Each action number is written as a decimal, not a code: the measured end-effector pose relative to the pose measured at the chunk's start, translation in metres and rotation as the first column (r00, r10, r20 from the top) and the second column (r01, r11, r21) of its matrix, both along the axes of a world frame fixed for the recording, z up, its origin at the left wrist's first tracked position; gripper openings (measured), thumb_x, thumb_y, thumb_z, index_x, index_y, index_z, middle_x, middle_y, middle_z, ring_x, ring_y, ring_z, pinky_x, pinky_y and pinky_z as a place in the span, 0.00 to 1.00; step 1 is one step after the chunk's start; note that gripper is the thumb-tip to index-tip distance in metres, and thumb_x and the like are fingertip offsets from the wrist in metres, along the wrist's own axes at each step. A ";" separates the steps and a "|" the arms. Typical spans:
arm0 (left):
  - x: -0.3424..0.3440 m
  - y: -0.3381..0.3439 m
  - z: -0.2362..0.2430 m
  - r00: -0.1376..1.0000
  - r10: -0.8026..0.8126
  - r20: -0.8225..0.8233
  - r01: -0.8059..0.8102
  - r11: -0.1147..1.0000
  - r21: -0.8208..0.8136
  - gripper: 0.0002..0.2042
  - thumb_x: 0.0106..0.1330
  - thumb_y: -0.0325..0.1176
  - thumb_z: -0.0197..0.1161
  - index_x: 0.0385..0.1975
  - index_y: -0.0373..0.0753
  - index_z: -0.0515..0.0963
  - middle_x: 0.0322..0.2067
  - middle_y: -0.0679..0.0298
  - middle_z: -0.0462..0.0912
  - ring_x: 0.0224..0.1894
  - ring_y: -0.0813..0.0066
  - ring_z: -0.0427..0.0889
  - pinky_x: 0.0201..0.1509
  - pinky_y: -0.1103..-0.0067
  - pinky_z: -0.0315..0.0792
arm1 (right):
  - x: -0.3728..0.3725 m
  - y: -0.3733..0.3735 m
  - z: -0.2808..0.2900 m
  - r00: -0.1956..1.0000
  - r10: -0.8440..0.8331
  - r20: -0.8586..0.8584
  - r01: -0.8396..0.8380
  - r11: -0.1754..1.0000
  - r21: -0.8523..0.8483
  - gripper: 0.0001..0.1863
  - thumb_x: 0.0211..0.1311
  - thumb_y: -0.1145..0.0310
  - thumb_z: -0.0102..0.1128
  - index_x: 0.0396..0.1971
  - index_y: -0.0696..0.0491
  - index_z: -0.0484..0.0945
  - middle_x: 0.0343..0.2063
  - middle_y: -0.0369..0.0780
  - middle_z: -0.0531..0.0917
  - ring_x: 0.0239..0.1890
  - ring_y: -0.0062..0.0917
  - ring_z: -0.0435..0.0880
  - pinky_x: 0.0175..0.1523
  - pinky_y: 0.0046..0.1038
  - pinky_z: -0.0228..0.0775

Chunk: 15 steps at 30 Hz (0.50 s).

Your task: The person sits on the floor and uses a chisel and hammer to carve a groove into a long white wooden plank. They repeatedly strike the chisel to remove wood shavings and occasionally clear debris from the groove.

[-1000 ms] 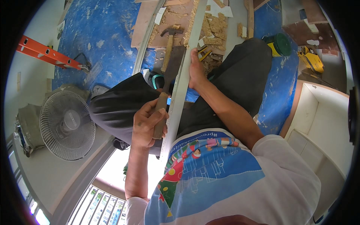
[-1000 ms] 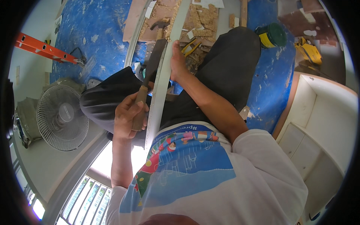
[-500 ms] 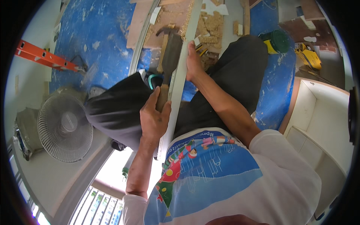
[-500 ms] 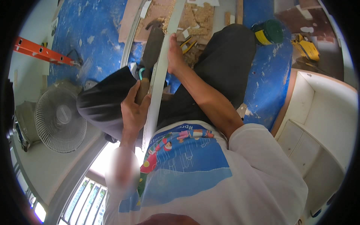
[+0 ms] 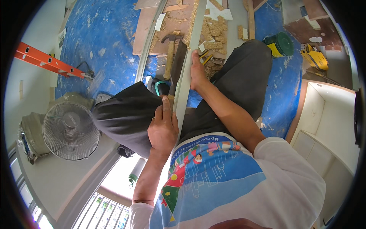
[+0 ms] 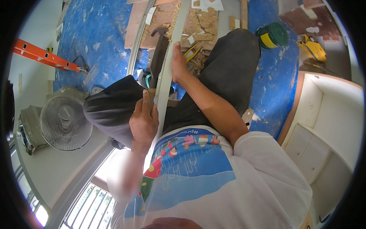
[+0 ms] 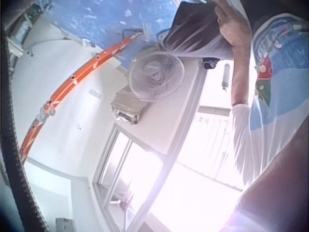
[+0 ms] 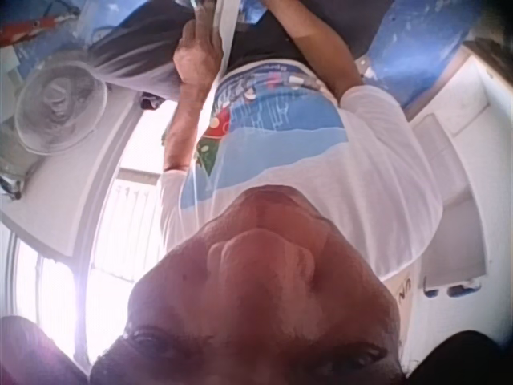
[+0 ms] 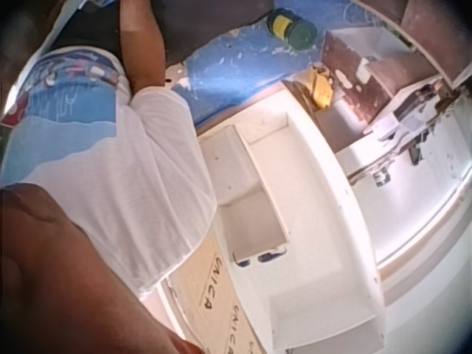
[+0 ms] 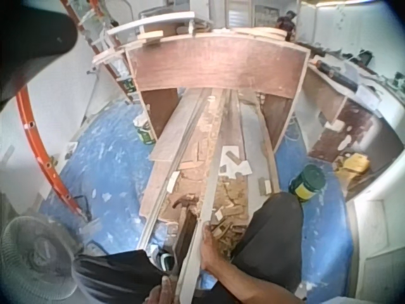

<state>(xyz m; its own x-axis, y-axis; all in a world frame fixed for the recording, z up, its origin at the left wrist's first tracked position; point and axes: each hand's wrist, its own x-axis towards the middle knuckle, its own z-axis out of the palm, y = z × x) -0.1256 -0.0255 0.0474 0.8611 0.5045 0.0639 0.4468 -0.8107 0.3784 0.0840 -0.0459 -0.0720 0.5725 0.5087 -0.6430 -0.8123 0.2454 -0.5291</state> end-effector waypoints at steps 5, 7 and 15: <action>-0.004 -0.002 0.018 0.995 0.101 0.025 -0.089 0.948 -0.305 0.27 0.64 0.27 0.68 0.64 0.28 0.74 0.42 0.47 0.85 0.39 0.53 0.88 0.43 0.69 0.81 | 0.000 0.000 -0.009 0.999 -0.029 0.018 0.029 0.999 0.029 0.40 0.71 0.28 0.44 0.60 0.51 0.73 0.48 0.41 0.83 0.48 0.33 0.84 0.53 0.40 0.79; -0.015 -0.001 0.022 0.989 0.142 0.043 -0.109 0.892 -0.439 0.27 0.64 0.27 0.68 0.63 0.27 0.74 0.39 0.46 0.84 0.39 0.51 0.87 0.44 0.68 0.80 | 0.001 -0.002 -0.011 0.999 -0.038 -0.008 0.038 0.994 0.098 0.40 0.71 0.28 0.44 0.60 0.51 0.73 0.48 0.41 0.84 0.47 0.33 0.85 0.53 0.41 0.80; 0.021 0.025 -0.001 0.982 0.144 0.125 -0.071 0.882 -0.465 0.26 0.64 0.29 0.68 0.62 0.26 0.75 0.38 0.43 0.84 0.41 0.44 0.86 0.48 0.66 0.79 | 0.018 0.000 -0.007 0.996 0.070 0.052 -0.069 0.997 -0.018 0.41 0.71 0.27 0.42 0.61 0.51 0.72 0.44 0.39 0.82 0.44 0.31 0.83 0.50 0.42 0.80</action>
<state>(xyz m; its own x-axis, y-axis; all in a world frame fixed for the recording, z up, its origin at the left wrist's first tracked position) -0.1042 -0.0005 0.0465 0.7983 0.5980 -0.0713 0.4290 -0.4815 0.7643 0.1020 -0.0459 -0.0790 0.5689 0.5387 -0.6215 -0.7984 0.1802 -0.5746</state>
